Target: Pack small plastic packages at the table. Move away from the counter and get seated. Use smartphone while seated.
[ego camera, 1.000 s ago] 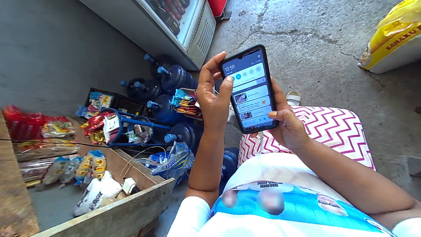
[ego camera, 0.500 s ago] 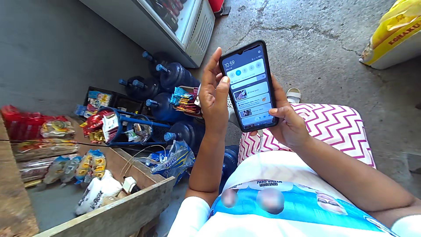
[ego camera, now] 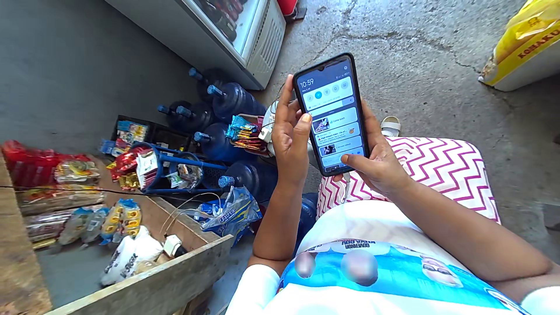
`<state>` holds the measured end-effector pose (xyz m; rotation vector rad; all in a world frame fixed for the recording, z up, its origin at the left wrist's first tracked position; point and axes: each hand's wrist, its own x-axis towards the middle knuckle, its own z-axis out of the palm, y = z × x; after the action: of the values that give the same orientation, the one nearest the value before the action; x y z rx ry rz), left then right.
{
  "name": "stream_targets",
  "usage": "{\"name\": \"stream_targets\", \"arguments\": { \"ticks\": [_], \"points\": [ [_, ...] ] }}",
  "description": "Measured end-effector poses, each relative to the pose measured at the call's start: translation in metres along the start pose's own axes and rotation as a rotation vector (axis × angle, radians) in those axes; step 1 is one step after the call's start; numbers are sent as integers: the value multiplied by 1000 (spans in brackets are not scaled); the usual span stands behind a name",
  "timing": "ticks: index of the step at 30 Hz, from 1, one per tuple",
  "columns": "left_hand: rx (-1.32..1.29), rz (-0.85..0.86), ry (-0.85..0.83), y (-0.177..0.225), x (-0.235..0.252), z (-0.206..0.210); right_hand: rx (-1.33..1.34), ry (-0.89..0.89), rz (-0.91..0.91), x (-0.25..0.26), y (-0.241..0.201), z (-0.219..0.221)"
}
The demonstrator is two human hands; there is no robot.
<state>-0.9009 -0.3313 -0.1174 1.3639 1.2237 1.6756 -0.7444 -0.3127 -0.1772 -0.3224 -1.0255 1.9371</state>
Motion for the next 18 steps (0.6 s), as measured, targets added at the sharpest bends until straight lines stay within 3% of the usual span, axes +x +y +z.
{"name": "stream_targets", "arguments": {
  "ticks": [18],
  "points": [
    [19,-5,2,0,0,-1,33,-13,18,0,-2,-2]
  ]
}}
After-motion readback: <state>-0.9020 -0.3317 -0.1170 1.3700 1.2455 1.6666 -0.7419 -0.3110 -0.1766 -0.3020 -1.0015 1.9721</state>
